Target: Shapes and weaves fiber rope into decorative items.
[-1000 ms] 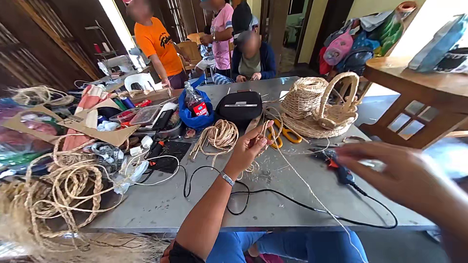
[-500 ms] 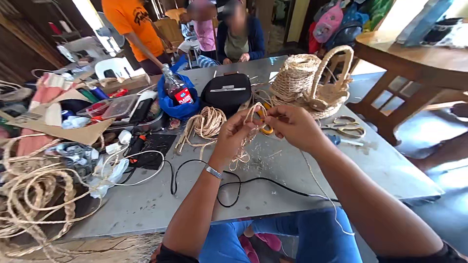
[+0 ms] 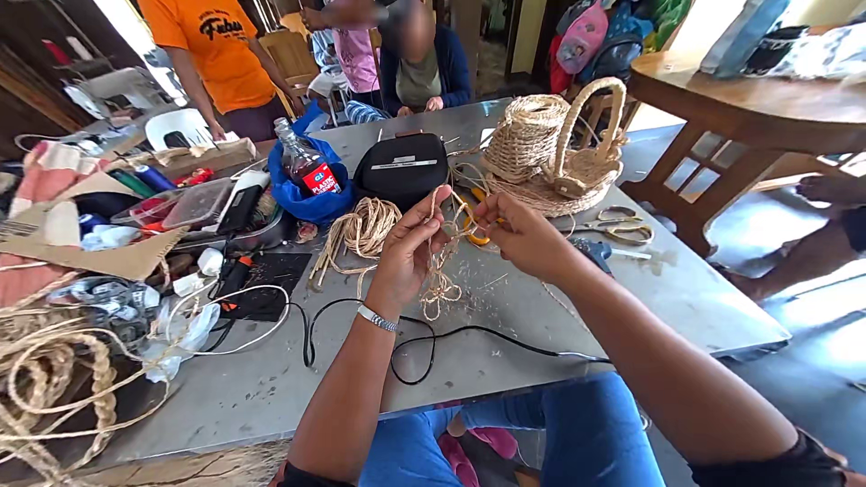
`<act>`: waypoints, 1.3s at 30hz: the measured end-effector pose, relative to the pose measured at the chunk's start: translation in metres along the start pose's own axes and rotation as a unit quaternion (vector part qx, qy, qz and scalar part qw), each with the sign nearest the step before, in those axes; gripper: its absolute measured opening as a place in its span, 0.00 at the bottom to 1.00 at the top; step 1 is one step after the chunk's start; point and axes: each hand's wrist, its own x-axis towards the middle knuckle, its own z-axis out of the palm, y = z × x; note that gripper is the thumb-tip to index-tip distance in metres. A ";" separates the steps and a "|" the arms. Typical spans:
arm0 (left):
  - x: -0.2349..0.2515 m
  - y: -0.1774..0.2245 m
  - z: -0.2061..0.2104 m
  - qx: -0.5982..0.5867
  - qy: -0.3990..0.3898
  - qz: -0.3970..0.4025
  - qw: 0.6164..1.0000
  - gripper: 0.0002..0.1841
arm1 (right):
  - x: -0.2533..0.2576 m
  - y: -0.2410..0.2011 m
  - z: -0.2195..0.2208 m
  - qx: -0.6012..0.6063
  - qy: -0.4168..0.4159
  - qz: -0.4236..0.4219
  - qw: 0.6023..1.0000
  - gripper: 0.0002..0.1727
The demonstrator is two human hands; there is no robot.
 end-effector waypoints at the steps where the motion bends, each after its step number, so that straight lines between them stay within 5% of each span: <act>1: 0.000 0.001 0.000 0.000 -0.003 -0.001 1.000 0.21 | -0.002 0.000 0.001 -0.009 0.015 -0.016 1.000 0.15; 7: -0.001 0.001 0.003 0.031 0.007 -0.003 1.000 0.24 | -0.008 0.003 -0.002 -0.043 0.049 -0.121 0.991 0.12; 14: -0.001 0.001 0.004 0.183 -0.044 0.008 0.982 0.31 | -0.009 -0.003 -0.020 -0.039 0.006 -0.125 0.991 0.16; 29: 0.005 -0.006 -0.010 0.125 0.049 0.018 0.991 0.22 | 0.027 0.000 0.013 -0.157 0.012 -0.112 0.981 0.12; 39: 0.005 -0.005 -0.014 0.065 0.072 0.003 0.995 0.27 | 0.033 0.020 0.040 -0.023 0.117 -0.147 0.982 0.12</act>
